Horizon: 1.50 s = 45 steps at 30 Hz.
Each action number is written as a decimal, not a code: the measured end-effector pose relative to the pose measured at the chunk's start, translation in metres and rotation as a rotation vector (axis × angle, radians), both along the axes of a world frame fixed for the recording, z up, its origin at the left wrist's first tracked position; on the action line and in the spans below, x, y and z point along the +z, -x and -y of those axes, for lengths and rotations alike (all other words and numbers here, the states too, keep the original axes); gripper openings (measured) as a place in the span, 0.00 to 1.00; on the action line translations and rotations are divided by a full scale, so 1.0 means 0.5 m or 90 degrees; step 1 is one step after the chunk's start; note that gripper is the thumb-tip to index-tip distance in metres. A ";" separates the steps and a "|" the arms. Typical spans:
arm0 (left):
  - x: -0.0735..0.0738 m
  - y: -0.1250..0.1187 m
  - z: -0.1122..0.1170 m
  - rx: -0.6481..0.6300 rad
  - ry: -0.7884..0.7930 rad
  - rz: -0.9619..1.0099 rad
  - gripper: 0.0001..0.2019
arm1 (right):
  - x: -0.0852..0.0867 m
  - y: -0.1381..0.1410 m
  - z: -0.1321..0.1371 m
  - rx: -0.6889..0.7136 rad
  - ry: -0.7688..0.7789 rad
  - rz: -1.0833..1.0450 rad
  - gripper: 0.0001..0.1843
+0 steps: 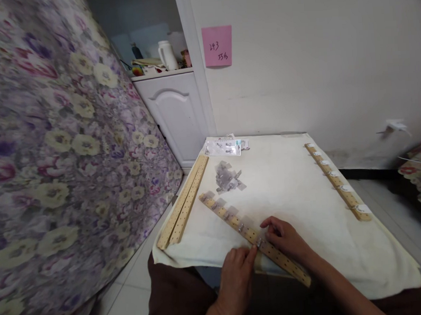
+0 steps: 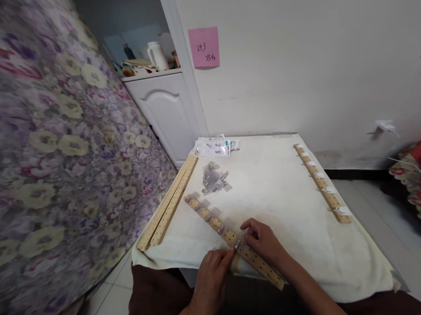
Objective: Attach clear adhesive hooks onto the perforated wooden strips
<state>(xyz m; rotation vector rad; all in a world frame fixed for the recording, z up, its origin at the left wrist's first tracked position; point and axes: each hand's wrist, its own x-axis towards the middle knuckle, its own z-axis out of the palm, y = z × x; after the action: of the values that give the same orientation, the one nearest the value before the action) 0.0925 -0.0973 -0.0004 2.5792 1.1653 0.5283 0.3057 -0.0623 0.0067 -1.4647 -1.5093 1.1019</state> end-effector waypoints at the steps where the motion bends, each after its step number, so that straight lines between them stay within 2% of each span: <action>1: 0.001 0.000 0.000 0.001 0.001 -0.001 0.25 | 0.000 0.000 0.000 0.000 -0.002 0.001 0.12; 12: -0.002 -0.001 0.000 0.002 -0.010 0.005 0.26 | 0.001 0.001 0.000 0.001 0.001 -0.003 0.11; 18: 0.003 -0.003 -0.002 0.002 -0.015 -0.006 0.26 | 0.002 0.004 0.000 -0.003 -0.031 0.052 0.11; 28: 0.003 -0.004 -0.003 -0.001 -0.030 -0.007 0.23 | 0.015 0.013 0.007 -0.020 -0.015 0.083 0.09; 40: 0.008 -0.005 -0.005 -0.006 -0.038 -0.026 0.25 | 0.003 0.011 -0.002 -0.024 0.018 0.047 0.10; 45: 0.008 -0.004 -0.007 -0.009 -0.050 -0.033 0.22 | -0.006 0.010 -0.007 -0.019 0.026 0.028 0.10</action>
<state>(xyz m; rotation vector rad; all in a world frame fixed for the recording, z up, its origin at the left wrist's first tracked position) 0.0944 -0.0940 0.0035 2.6816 1.1634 0.5169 0.3009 -0.0587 0.0039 -1.5440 -1.4984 1.0942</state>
